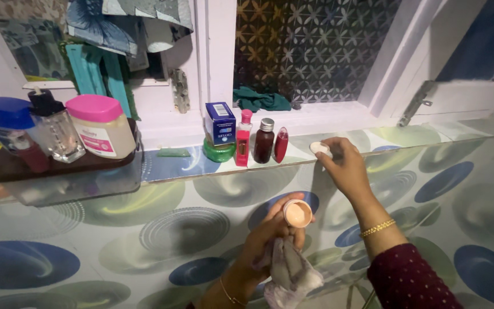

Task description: The person wipes several small bottles and containers with a cloth in a bathroom, handling them one at a time and returning them to a corner shelf and the mirror ledge. The person also wipes the mirror surface and a small round container before placing items back on the shelf.

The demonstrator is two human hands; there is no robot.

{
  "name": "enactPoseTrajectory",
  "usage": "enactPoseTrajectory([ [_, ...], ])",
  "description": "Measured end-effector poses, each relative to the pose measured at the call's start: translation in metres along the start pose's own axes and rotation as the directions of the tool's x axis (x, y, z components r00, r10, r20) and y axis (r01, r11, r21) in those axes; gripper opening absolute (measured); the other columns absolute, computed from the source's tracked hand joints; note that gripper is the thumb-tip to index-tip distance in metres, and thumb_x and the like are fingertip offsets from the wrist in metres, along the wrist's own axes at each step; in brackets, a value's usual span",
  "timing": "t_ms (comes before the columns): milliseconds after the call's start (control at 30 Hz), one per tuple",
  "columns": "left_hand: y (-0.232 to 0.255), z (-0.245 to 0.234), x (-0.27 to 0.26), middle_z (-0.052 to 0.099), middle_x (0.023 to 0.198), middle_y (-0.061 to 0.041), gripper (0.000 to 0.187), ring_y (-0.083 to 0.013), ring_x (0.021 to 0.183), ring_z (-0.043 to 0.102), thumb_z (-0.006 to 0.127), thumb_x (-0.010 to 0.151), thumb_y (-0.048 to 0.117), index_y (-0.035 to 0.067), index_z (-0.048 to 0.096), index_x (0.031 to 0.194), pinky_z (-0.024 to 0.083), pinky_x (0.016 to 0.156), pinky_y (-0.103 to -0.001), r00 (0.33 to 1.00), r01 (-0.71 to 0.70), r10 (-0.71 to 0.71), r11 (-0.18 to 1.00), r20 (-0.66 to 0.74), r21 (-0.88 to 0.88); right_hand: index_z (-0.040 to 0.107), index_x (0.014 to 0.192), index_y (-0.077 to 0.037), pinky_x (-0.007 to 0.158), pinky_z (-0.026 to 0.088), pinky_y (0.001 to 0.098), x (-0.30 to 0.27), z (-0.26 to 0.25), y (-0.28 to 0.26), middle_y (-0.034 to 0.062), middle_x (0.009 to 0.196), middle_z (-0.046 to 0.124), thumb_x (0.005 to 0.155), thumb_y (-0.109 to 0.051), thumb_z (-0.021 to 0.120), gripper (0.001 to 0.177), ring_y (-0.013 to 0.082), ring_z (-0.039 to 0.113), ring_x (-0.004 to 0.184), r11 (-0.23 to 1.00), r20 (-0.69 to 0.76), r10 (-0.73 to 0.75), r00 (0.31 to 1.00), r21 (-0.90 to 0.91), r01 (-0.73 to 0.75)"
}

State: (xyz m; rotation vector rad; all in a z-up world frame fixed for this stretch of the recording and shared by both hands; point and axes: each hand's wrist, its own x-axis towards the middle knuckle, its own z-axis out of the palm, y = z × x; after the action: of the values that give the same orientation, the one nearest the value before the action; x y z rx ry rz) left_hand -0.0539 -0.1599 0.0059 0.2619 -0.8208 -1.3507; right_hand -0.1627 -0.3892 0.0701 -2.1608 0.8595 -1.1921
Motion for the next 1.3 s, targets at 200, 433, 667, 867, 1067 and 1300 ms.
enactPoseTrajectory([
  [200,-0.005,-0.007,0.006,0.062,0.125,-0.016,0.064,-0.0125,0.08,0.059,0.055,0.103,0.032,0.004,0.033,0.156,0.049,0.067,-0.023,1.0,-0.009,0.009,0.999,0.003,0.032,0.055,0.145,-0.004,0.116,0.041,0.0393,-0.023,-0.012,-0.005,0.0161,0.149,0.06,0.097,-0.026,0.07,0.056,0.0268,0.054,0.141,0.967,-0.014,-0.222,0.975,0.125,0.222],
  [433,-0.012,-0.009,0.019,0.062,0.124,-0.015,0.049,-0.0129,0.095,0.064,0.04,0.109,0.03,0.007,0.036,0.153,0.053,0.079,-0.026,0.986,-0.001,-0.009,0.998,-0.166,-0.059,0.035,0.155,-0.004,0.121,0.03,0.0428,-0.096,-0.024,-0.04,0.0128,0.142,0.059,0.076,-0.021,0.083,0.094,0.0263,0.049,0.141,0.88,0.258,-0.368,0.893,0.406,0.246],
  [667,-0.024,-0.011,0.037,0.065,0.121,-0.018,0.048,-0.0139,0.098,0.065,0.038,0.106,0.031,0.016,0.035,0.152,0.053,0.085,-0.026,0.964,0.069,-0.071,0.997,-0.255,-0.017,0.036,0.153,-0.007,0.117,0.034,0.0428,-0.102,-0.017,-0.042,0.0092,0.122,0.067,0.072,-0.012,0.086,0.095,0.0237,0.056,0.13,0.942,0.218,-0.239,0.946,0.288,0.172],
  [867,-0.035,-0.036,0.043,0.065,0.115,-0.016,0.066,-0.0168,0.083,0.06,0.046,0.106,0.048,0.013,0.03,0.158,0.051,0.071,-0.026,0.98,0.008,0.024,0.987,-0.196,0.159,0.042,0.147,-0.006,0.107,0.045,0.0418,-0.07,-0.007,-0.034,0.0093,0.12,0.067,0.076,-0.018,0.084,0.084,0.0241,0.061,0.118,0.961,-0.009,-0.217,0.976,0.174,0.215],
  [1067,-0.036,-0.04,0.024,0.061,0.1,-0.006,0.075,-0.0142,0.075,0.058,0.051,0.092,0.055,0.014,0.033,0.153,0.053,0.061,-0.03,0.93,0.123,-0.094,0.991,-0.355,0.06,0.046,0.143,-0.005,0.1,0.046,0.0433,-0.02,0.014,-0.035,0.0107,0.113,0.069,0.077,-0.029,0.088,0.082,0.0281,0.058,0.115,0.964,-0.141,-0.251,0.958,-0.129,0.233],
  [1300,-0.034,-0.058,0.028,0.061,0.097,-0.009,0.054,-0.0116,0.074,0.055,0.054,0.099,0.046,0.018,0.048,0.145,0.047,0.058,-0.025,0.901,0.093,-0.025,0.986,-0.433,0.138,0.049,0.143,-0.005,0.107,0.037,0.048,-0.011,0.021,-0.032,0.0101,0.116,0.07,0.074,-0.036,0.088,0.085,0.0311,0.056,0.12,0.944,-0.102,-0.263,0.959,-0.235,0.233],
])
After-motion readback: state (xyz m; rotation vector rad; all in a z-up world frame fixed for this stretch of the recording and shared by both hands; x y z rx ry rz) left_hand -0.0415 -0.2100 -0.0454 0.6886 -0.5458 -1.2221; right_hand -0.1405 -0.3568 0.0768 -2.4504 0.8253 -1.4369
